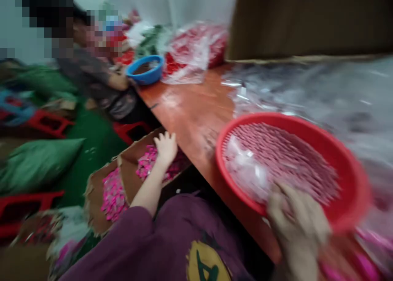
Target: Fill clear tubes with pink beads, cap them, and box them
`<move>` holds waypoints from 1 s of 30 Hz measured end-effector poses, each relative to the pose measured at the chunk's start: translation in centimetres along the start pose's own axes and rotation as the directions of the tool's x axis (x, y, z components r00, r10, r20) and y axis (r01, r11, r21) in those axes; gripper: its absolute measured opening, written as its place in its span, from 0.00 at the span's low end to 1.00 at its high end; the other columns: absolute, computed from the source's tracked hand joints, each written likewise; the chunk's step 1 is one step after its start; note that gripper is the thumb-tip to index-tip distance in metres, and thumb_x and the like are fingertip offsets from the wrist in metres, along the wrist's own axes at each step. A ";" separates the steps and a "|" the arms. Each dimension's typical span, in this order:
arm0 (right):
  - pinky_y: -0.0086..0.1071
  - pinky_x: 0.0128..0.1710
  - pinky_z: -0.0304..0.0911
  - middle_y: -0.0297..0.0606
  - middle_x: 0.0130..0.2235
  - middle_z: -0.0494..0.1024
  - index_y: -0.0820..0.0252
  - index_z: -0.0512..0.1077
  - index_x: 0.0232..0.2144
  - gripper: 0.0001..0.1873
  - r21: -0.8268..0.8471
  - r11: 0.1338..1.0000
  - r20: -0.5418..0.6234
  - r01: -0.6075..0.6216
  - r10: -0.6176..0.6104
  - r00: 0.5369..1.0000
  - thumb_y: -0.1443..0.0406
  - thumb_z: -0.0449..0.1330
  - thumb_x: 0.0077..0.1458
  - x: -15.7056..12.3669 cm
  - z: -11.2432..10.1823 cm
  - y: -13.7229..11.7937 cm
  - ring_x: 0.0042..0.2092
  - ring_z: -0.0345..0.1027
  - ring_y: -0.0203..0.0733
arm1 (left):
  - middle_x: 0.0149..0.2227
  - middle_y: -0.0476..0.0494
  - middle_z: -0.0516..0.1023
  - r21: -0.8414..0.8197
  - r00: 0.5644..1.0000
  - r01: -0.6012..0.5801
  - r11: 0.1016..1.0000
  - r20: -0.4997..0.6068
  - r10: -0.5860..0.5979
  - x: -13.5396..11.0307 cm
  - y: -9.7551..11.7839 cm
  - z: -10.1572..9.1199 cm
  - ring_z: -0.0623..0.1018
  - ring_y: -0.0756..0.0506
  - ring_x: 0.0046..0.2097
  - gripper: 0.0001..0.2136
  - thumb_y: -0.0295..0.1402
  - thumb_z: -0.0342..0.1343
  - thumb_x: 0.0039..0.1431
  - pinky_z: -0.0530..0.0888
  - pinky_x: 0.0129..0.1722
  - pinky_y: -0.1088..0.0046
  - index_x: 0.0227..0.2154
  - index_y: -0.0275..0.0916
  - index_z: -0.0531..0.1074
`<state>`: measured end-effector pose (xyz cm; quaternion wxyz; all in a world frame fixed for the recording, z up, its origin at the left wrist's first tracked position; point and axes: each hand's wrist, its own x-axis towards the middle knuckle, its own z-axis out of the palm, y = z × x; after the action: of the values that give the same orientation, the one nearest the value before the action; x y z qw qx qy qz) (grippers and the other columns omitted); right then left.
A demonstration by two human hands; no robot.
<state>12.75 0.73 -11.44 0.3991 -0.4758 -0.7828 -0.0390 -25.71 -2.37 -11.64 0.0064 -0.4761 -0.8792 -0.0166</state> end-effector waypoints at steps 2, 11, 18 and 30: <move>0.40 0.43 0.73 0.42 0.37 0.89 0.55 0.85 0.47 0.12 0.014 0.994 -0.041 0.106 -0.105 0.994 0.62 0.61 0.76 -0.1 0.0 -0.7 0.37 0.84 0.48 | 0.68 0.17 0.78 -0.043 0.991 -0.072 0.997 -0.115 0.066 0.4 1.2 -0.5 0.76 0.19 0.69 0.24 0.32 0.47 0.77 0.69 0.68 0.29 0.69 0.30 0.75; 0.39 0.43 0.69 0.40 0.38 0.88 0.60 0.83 0.47 0.13 0.017 0.994 -0.126 0.106 -0.103 0.987 0.66 0.58 0.80 -0.4 0.2 -2.0 0.40 0.81 0.43 | 0.67 0.35 0.82 -0.268 0.469 -0.879 0.395 -0.332 0.818 -1.7 19.3 -5.6 0.78 0.33 0.70 0.19 0.37 0.53 0.77 0.72 0.74 0.52 0.63 0.43 0.80; 0.39 0.41 0.78 0.39 0.40 0.89 0.55 0.84 0.52 0.10 0.350 0.936 -0.375 -0.029 0.168 0.912 0.68 0.61 0.78 -3.9 -2.2 -1.0 0.39 0.84 0.43 | 0.60 0.23 0.87 -0.058 0.345 -0.924 0.379 0.303 0.888 -0.9 31.1 -7.0 0.85 0.30 0.64 0.18 0.27 0.55 0.74 0.78 0.64 0.60 0.58 0.30 0.85; 0.42 0.43 0.81 0.40 0.41 0.89 0.53 0.83 0.52 0.11 0.255 0.965 -0.391 -0.064 0.164 0.906 0.70 0.63 0.74 -5.0 -1.7 0.0 0.41 0.85 0.46 | 0.59 0.35 0.87 -0.283 0.342 -0.877 0.388 0.199 0.918 2.3 33.0 -2.8 0.85 0.39 0.57 0.22 0.29 0.68 0.66 0.79 0.58 0.69 0.61 0.31 0.83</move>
<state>14.91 -3.57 -13.63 0.6093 -0.4514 -0.6516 -0.0209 0.68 17.48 -8.07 -0.1599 -0.8751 -0.4565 0.0126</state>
